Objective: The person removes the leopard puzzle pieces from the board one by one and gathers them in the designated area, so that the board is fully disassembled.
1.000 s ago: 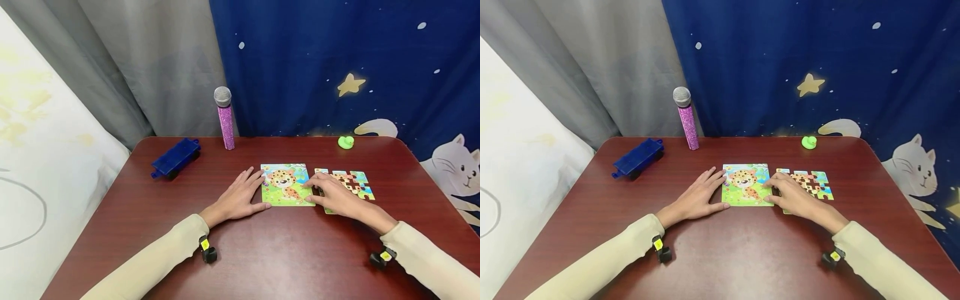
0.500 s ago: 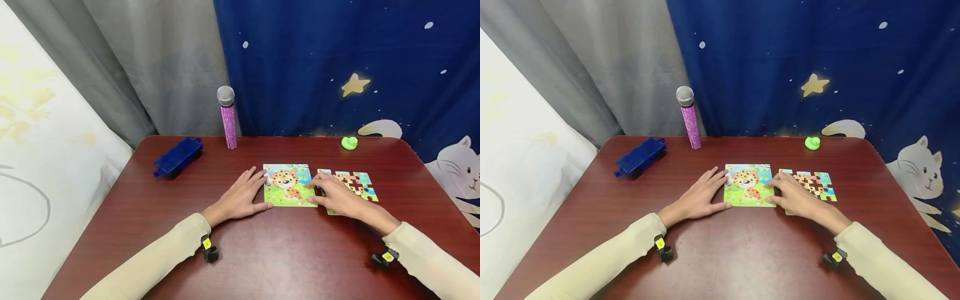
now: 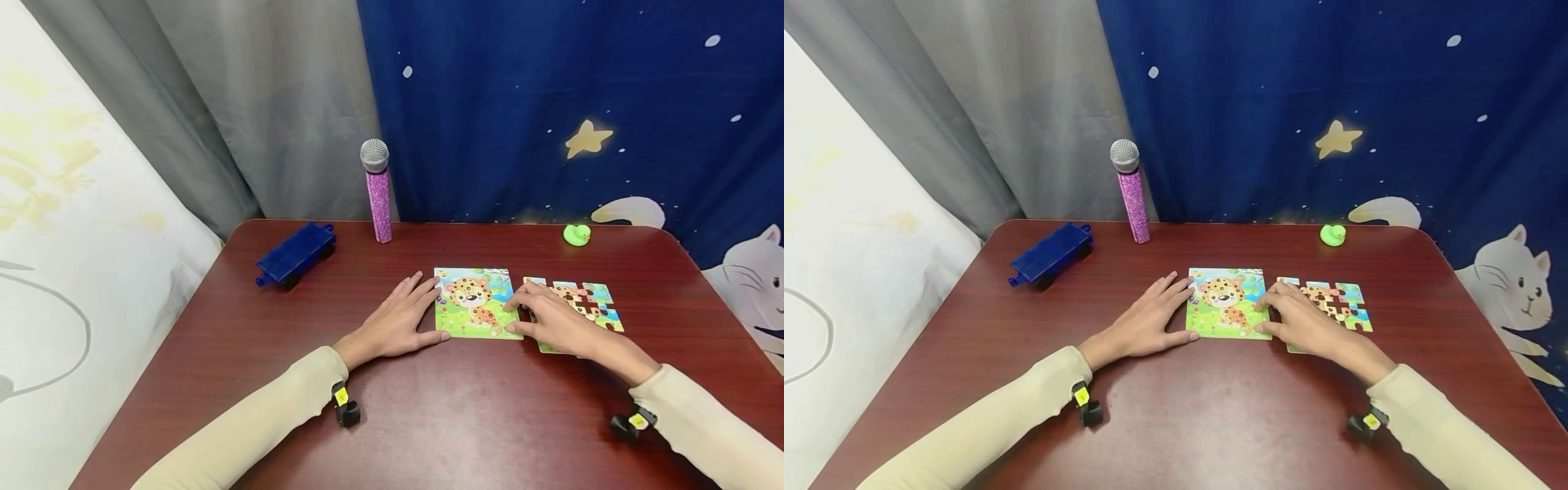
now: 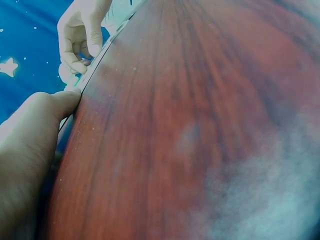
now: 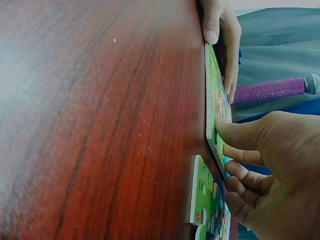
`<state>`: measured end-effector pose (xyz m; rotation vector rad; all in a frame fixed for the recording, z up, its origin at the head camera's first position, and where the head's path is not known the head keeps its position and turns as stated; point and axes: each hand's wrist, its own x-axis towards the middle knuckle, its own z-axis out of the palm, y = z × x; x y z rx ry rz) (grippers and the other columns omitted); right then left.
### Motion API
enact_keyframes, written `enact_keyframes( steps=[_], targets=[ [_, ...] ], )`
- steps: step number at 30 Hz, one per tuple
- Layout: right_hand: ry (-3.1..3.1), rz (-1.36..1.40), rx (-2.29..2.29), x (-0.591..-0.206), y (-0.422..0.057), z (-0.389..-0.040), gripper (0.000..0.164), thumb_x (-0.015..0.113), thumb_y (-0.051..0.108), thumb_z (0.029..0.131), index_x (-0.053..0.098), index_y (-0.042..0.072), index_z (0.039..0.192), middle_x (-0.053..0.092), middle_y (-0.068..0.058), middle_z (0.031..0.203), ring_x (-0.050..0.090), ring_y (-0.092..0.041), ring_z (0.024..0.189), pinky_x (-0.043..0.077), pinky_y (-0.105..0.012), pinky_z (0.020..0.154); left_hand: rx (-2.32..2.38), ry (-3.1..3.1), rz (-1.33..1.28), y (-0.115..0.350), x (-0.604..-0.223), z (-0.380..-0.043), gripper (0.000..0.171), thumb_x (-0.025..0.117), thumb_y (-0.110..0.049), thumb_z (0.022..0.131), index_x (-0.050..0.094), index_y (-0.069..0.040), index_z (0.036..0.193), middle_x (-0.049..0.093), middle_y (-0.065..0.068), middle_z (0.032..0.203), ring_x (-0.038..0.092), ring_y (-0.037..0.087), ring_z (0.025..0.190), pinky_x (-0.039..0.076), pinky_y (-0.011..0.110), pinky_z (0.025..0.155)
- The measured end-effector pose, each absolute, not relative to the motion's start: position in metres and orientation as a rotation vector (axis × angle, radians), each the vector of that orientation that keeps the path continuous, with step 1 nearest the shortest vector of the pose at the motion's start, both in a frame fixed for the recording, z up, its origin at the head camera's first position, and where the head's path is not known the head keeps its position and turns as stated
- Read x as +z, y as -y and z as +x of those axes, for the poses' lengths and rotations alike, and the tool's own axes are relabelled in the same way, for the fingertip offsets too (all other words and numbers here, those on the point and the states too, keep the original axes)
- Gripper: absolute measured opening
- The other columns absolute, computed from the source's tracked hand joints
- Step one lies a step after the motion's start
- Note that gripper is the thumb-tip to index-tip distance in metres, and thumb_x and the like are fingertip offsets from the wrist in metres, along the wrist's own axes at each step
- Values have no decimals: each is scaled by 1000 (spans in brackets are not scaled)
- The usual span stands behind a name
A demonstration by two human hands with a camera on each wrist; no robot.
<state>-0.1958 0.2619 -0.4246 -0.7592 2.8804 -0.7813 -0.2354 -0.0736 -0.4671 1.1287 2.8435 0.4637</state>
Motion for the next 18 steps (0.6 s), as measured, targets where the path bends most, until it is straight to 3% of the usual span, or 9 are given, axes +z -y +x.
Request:
enact_keyframes(
  steps=[18],
  targets=[
    [-2872, -765, -794, -423, -257, -196, 19, 83, 21, 101, 78, 8, 115, 66, -2, 109, 58, -19, 98, 52, -46, 86, 463, -2844, 1142, 74, -468, -236, 94, 57, -73, 104, 36, -12, 173, 27, 5, 182, 8, 31, 171, 5, 46, 138]
  ],
)
